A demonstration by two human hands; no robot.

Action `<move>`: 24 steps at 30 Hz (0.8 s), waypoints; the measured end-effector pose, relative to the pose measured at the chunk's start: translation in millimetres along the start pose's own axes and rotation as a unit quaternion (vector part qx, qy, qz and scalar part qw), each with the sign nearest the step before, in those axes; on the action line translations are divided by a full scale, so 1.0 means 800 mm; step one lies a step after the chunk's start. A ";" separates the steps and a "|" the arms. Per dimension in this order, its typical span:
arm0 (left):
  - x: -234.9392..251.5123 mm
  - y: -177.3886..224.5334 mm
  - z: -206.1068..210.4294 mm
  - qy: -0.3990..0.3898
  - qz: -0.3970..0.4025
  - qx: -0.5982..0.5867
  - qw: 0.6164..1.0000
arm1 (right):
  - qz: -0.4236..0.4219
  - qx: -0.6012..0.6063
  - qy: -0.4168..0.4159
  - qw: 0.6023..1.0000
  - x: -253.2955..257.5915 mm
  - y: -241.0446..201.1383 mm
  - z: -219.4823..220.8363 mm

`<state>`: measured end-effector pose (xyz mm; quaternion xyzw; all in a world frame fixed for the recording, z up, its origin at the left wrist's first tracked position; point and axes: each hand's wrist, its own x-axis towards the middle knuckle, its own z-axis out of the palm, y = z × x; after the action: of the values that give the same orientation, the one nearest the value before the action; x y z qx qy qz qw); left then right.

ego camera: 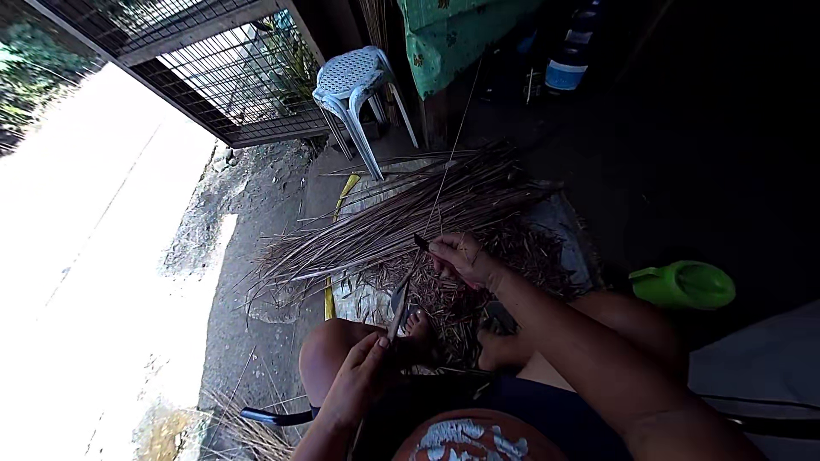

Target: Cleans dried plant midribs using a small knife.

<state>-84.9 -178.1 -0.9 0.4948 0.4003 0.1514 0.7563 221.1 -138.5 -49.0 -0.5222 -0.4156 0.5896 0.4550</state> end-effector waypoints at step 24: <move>0.018 0.024 0.017 -0.010 0.066 0.012 0.998 | -0.056 -0.008 -0.167 0.984 -0.033 -0.011 0.046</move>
<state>-61.9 -168.5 12.1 0.5305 0.3613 0.1915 0.7425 186.4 -162.8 -30.3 -0.3956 -0.5189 0.6391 0.4073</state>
